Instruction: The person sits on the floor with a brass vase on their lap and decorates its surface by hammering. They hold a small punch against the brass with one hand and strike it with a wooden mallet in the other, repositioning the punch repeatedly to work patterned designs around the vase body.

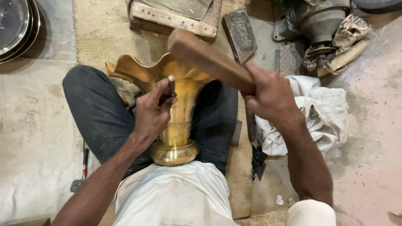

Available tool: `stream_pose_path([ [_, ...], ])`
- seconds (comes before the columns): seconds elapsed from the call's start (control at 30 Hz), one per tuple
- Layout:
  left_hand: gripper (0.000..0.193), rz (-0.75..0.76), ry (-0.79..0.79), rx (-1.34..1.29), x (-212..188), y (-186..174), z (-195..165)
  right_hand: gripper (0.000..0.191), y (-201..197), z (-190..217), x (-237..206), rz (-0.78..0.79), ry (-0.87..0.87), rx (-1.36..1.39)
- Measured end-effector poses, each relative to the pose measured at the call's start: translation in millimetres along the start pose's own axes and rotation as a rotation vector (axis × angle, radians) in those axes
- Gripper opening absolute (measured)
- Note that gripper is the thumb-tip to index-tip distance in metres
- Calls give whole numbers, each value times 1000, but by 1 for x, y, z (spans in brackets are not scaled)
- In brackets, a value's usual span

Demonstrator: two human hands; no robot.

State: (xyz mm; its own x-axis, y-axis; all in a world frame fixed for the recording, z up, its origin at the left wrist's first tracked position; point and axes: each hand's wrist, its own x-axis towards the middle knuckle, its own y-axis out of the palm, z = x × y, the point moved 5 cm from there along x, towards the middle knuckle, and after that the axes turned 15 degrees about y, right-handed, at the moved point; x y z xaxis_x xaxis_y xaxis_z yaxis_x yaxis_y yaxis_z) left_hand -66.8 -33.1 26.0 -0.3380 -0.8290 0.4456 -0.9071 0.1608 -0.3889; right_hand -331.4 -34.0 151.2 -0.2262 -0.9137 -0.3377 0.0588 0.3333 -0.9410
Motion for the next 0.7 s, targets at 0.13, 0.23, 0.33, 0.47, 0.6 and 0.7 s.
stream_pose_path([
  [0.13, 47, -30, -34, -31, 2, -1, 4, 34, -6, 4, -11, -155, -32, -199],
  [0.23, 51, 58, 73, -90, 14, -4, 3, 44, 2, -1, -19, -165, -89, 149],
  [0.33, 48, 340, -9, -45, 19, 2, 7, 43, 27, -10, -32, -12, -39, 494],
  [0.47, 52, 319, 168, -82, 27, -1, -5, 51, 34, -13, -48, -331, -237, 468],
  [0.6, 57, 342, 110, -95, 25, 3, -2, 52, 48, -21, -42, -129, -117, 719],
  [0.7, 54, 336, 75, -61, 21, 6, 3, 46, 42, -23, -37, -188, -131, 407],
])
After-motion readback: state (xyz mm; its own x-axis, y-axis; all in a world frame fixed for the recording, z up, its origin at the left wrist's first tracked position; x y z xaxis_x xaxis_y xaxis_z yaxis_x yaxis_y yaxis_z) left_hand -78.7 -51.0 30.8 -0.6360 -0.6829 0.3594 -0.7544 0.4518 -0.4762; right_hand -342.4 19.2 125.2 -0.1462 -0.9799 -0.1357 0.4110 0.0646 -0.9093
